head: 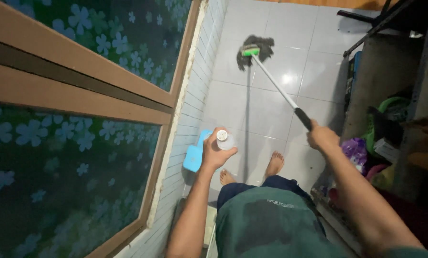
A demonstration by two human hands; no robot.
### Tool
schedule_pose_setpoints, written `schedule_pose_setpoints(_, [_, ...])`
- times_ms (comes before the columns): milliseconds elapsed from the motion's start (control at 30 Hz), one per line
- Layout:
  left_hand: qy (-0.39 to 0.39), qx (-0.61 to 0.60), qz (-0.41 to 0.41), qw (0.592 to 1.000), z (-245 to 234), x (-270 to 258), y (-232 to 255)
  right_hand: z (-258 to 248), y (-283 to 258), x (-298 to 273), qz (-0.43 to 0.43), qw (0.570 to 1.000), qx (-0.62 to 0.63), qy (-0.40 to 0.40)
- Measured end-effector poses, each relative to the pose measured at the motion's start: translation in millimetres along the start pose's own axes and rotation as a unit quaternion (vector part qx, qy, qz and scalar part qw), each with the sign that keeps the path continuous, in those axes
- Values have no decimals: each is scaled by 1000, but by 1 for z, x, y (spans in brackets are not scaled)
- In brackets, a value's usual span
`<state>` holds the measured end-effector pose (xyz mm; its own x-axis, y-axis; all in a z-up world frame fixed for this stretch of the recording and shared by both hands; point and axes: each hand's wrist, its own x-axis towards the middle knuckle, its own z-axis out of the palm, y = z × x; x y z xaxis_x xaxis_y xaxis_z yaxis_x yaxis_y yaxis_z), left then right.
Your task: Mopping a hallway floor using a manual mop and dispensing cleaning liquid from a bottle.
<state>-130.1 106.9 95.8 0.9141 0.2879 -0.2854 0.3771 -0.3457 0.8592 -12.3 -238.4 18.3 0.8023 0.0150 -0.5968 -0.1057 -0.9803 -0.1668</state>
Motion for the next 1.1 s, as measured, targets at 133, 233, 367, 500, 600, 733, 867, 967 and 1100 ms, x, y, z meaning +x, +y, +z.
schedule_pose_setpoints(133, [6,0,-19,1000,4,-6,-4,36,4,60,27,998,39,-42])
schedule_pose_setpoints(233, [16,-6,-33,999,2,-7,-15,-52,-41,-20,32,998,-3,-52])
schedule_pose_setpoints(367, [-1,46,35,998,-6,-6,-30,-125,-54,-128,94,984,-62,-141])
schedule_pose_setpoints(500, [-6,51,-22,998,-16,-2,-22,-93,-6,-160,108,972,-118,-174])
schedule_pose_setpoints(600, [-5,48,-2,999,-19,1,-24,-50,12,-157,106,968,-141,-180])
schedule_pose_setpoints(733, [-22,57,-13,998,-26,3,-17,-41,-26,-149,100,973,-114,-172])
schedule_pose_setpoints(867, [-4,71,-22,997,-30,-5,-13,-29,-53,-64,63,984,-95,-136])
schedule_pose_setpoints(967, [55,58,-31,996,-30,-10,-2,-29,-73,37,25,994,-34,-99])
schedule_pose_setpoints(1100, [86,90,-47,991,-27,-29,-9,-33,-96,123,-31,998,-38,-24])
